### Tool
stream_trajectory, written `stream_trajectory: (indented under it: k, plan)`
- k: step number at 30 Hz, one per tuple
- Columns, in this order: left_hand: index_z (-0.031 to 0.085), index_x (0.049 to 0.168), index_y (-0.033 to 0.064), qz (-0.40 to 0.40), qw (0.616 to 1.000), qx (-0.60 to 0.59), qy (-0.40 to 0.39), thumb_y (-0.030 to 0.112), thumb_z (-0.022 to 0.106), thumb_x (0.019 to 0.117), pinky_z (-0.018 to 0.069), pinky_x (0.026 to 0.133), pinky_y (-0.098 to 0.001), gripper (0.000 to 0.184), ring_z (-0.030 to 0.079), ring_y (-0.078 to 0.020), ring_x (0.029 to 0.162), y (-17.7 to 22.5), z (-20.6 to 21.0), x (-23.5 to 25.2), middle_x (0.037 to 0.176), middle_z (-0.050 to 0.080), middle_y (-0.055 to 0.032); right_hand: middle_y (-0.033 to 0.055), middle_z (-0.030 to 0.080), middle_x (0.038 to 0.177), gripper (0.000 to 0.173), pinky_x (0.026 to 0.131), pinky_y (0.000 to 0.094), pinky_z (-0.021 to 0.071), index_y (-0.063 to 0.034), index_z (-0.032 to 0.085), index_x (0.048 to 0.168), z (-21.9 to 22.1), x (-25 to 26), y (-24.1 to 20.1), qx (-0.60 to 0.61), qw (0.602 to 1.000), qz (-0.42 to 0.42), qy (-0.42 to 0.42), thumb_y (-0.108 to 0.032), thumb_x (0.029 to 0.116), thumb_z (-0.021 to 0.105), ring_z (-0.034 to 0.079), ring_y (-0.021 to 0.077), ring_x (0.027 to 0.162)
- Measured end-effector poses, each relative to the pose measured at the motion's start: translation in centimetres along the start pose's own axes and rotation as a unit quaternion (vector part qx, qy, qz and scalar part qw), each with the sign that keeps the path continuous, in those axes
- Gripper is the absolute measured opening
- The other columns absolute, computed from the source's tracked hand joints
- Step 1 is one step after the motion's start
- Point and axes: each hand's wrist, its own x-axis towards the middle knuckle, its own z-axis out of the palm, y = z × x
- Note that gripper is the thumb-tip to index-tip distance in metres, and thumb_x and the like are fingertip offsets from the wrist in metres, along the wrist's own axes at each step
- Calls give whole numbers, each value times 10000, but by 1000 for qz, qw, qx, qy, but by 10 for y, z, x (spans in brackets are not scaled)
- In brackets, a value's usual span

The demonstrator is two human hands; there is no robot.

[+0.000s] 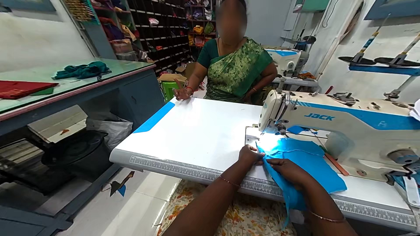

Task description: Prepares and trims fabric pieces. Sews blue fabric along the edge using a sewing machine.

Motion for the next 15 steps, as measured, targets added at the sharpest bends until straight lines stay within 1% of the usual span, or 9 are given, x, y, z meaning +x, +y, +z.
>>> stream_trajectory:
  k: [1,3,4,5,7,9,12,14,15]
  plan:
    - [488,1381,-8,2,1000,12,6,96,733,953,562,817,-389,504,660,-255,934,-1,1,1,1205,620,-236,138,667,1190,280,861,361,507,-27,662,1297,-2,-1,0,-4,1000,1,-8,-57,1072,498,623,171,985]
    - [498,1372,-11,14,999,35,16,93,756,934,569,815,-420,519,671,-286,932,-4,1,4,1198,626,-248,81,662,961,223,723,275,504,-7,689,1187,-5,-6,-4,7,1000,9,-13,-19,1053,512,594,104,787]
    - [498,1373,-12,19,999,43,19,93,757,932,571,811,-425,522,673,-292,927,-5,2,4,1193,628,-249,70,645,894,199,695,254,503,14,687,1136,-6,-7,-7,20,1000,19,-5,8,1044,511,584,91,737]
    - [498,1375,-14,21,999,44,20,86,757,931,569,811,-430,524,673,-297,926,-5,2,4,1194,629,-254,67,624,855,192,686,246,500,32,680,1108,-6,-7,-10,32,999,28,20,23,1041,501,574,87,711]
    - [492,1377,-16,23,999,35,16,66,750,931,569,814,-427,522,672,-294,922,-6,2,5,1189,629,-257,97,648,909,217,751,269,535,51,651,1169,-2,0,-14,52,995,40,76,-26,1069,474,624,103,768]
    - [477,1388,-19,27,999,24,6,59,740,938,566,803,-400,527,662,-271,892,-8,1,6,1169,626,-249,136,685,971,259,807,310,546,65,642,1190,4,11,-14,59,991,37,117,-115,1090,486,659,134,827]
    - [469,1381,-27,42,999,22,-4,30,734,932,567,790,-385,524,663,-252,862,-11,0,8,1131,640,-239,146,698,943,304,783,369,547,54,669,1115,13,28,-7,49,988,17,147,-233,1062,581,661,174,801]
    - [467,1369,-24,56,998,26,-8,19,737,926,569,767,-365,521,660,-220,818,-13,-1,8,1078,656,-213,145,698,884,270,746,418,541,22,713,1038,17,35,-4,13,986,0,167,-237,1029,641,653,213,763]
    - [462,1371,-25,64,998,26,-10,11,735,925,564,751,-348,523,650,-196,788,-14,-1,8,1043,662,-198,155,694,875,247,743,452,531,14,726,1016,18,37,-3,-5,985,-8,174,-222,1019,657,646,241,762]
